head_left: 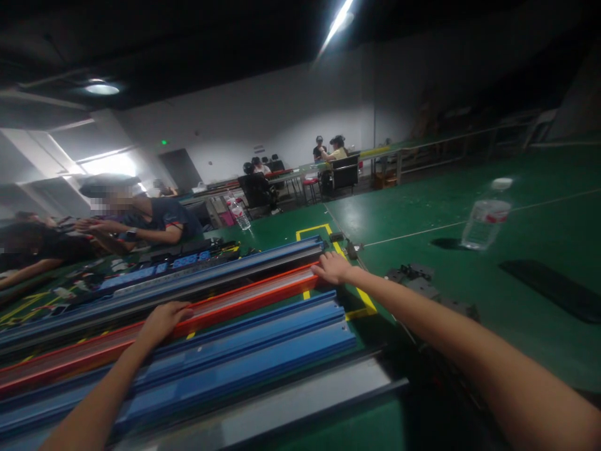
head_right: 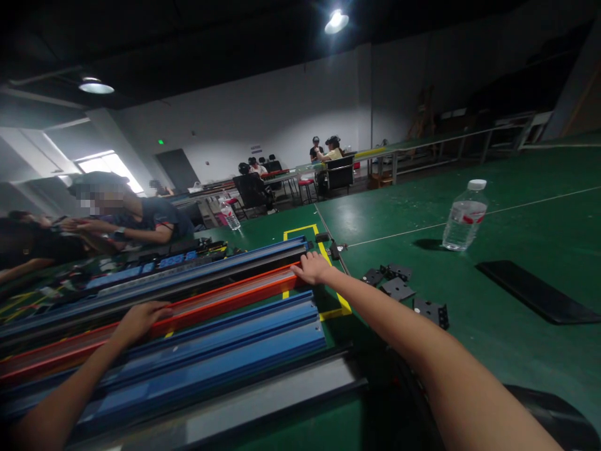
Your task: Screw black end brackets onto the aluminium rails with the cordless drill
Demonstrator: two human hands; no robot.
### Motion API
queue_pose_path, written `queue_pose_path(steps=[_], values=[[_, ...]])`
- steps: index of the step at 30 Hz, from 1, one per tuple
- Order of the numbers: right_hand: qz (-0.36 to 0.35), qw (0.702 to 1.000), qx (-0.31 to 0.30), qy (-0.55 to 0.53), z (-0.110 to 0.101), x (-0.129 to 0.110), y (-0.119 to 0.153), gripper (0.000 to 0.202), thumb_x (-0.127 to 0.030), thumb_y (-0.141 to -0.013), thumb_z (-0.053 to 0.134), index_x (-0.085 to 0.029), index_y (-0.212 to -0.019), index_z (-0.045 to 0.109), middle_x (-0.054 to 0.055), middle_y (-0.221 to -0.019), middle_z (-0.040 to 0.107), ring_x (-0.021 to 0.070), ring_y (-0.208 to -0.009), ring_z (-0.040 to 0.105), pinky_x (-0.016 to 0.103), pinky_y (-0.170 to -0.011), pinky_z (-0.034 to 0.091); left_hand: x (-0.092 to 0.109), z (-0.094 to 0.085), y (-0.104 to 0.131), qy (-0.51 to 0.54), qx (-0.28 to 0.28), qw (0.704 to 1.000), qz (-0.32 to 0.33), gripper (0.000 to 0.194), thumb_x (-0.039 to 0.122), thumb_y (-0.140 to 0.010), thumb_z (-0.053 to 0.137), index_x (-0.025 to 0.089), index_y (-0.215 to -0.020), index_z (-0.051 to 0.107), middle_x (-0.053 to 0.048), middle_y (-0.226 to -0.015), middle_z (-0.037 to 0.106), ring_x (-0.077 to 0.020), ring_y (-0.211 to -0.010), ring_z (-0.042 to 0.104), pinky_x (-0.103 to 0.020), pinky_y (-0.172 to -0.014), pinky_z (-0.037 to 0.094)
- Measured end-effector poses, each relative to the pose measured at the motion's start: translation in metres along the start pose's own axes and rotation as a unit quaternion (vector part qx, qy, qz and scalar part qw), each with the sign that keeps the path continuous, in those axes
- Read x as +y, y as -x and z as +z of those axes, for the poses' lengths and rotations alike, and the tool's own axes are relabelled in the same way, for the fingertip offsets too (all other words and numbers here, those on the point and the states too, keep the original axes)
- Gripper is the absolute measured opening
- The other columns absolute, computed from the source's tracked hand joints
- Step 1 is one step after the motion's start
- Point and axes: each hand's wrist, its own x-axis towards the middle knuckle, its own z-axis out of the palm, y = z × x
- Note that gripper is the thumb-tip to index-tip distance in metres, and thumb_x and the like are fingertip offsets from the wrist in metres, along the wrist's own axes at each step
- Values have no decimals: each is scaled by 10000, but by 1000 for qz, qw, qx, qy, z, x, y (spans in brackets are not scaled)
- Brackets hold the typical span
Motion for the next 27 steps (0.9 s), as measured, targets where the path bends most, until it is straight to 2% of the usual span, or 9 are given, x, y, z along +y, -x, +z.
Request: queue_pose_path(steps=[6,9,11,15,17,20,27], values=[[1,1000,22,1,5,5,-8,415,-474,-970,582,-190,-1272,600,102,-1330,600,270,-1169,591,518,-1010,464,-1,1,-13,-21,-7,1000,16,581,566,-804,403,192,-1030,785,-127,-1151,753,-328,-1097,688,-395,-963,508],[0,999,41,4,7,6,-10,462,-515,-975,545,-188,-1300,581,112,-1375,572,287,-1227,556,536,-1049,418,1,-2,-18,-37,-6,999,24,516,537,-811,424,214,-1006,776,-108,-1114,767,-308,-1066,695,-363,-926,517],[-2,999,53,7,8,6,-13,515,-548,-992,477,-172,-1336,553,134,-1432,533,303,-1295,506,538,-1086,371,4,-5,-19,-58,14,998,21,494,511,-813,456,202,-1068,744,-121,-1119,755,-315,-1078,678,-370,-917,511],[-14,998,59,11,14,10,-22,652,-586,-1013,297,-123,-1434,480,195,-1569,401,335,-1442,352,503,-1155,272,11,-8,-19,-110,81,991,1,592,475,-817,536,135,-1299,585,-205,-1291,634,-388,-1263,531,-488,-1023,416],[-17,998,52,11,19,13,-28,708,-603,-1007,238,-118,-1483,439,194,-1606,352,342,-1475,306,502,-1175,241,14,-8,-18,-130,100,986,-6,573,441,-845,548,144,-1336,537,-216,-1338,590,-396,-1314,467,-537,-1071,346],[-23,999,40,10,24,17,-37,762,-627,-997,183,-124,-1537,374,170,-1638,300,331,-1505,259,516,-1196,207,16,-7,-21,-149,111,983,-15,511,403,-885,554,155,-1331,521,-213,-1331,579,-386,-1312,446,-557,-1091,296],[-34,999,28,14,28,19,-47,774,-625,-992,157,-144,-1582,298,118,-1664,237,311,-1535,185,531,-1217,158,17,-7,-32,-164,105,980,-29,495,435,-929,575,154,-1329,497,-182,-1319,570,-352,-1288,439,-578,-1111,246]])
